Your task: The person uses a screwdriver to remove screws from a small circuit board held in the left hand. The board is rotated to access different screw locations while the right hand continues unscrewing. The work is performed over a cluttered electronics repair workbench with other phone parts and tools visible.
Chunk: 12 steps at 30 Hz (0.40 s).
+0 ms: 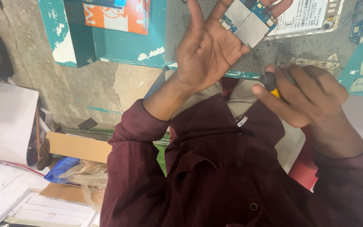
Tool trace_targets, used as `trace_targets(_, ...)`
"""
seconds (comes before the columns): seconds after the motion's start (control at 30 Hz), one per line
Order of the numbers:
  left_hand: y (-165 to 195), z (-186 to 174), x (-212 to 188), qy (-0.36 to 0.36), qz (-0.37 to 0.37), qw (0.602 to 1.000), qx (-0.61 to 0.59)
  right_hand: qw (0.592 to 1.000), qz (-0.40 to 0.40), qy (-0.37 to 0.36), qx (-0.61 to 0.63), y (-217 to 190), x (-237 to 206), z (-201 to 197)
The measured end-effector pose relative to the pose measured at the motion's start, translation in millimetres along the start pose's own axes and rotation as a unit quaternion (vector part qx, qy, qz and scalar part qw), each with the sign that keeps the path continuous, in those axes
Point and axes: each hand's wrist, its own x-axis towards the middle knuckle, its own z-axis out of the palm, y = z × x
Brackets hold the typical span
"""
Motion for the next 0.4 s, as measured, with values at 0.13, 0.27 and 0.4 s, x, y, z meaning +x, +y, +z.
trace_targets(0.13, 0.8, 7.9, 7.8, 0.007, -0.005, 0.999, -0.052, 0.994, 0.022, 0.021, 0.103, 0.9, -32.4, 1.0)
trace_targets(0.27, 11.7, 20.7, 5.3, 0.033, -0.018, 0.995, -0.09, 0.947, 0.141, 0.156, 0.243, 11.9, -77.2, 17.5)
trace_targets(0.4, 11.0, 24.7, 3.1, -0.038, 0.001, 0.999, 0.017, 0.779, 0.33, 0.261, 0.465, 18.3, -139.0, 18.2)
